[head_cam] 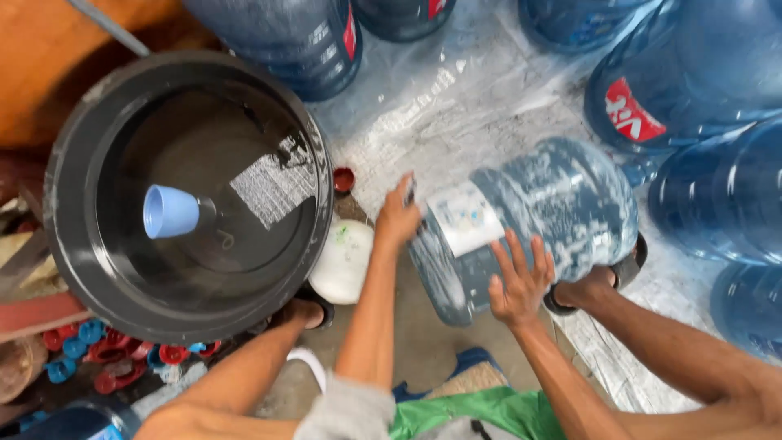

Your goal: The person scrubs the exterior of a large blue water jug with a metal scouring pad while sitting on a small stool. The person rotates the jug to clean different sides, focusing on removing residue from the surface.

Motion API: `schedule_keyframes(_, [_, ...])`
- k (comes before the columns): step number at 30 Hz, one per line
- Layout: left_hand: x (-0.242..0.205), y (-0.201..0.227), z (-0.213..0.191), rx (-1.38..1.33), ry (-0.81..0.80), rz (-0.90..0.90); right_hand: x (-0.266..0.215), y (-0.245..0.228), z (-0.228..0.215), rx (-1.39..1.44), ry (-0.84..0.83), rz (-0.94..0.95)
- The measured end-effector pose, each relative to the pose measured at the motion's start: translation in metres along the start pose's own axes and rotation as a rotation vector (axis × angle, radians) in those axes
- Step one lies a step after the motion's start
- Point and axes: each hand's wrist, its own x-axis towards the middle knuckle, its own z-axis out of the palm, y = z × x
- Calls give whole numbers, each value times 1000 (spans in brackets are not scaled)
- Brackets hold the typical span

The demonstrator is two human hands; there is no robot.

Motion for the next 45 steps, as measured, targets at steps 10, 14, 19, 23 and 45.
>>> schedule_keyframes(10, [-79, -22, -2, -362, -50, 124, -42, 42, -7, 27, -65, -148])
schedule_keyframes(14, [-109, -4, -1, -280, -23, 275, -44, 48, -4, 22, -55, -146])
schedule_keyframes(19, [-139, -16, 15, -136, 211, 446, -34, 38, -7, 4, -42, -146])
schedule_keyframes(23, [-129, -34, 14, -249, 221, 362, -29, 30, -6, 2, -48, -121])
schedule_keyframes(45, [-101, -25, 4, -654, 32, 119, -26, 16, -1, 4, -19, -52])
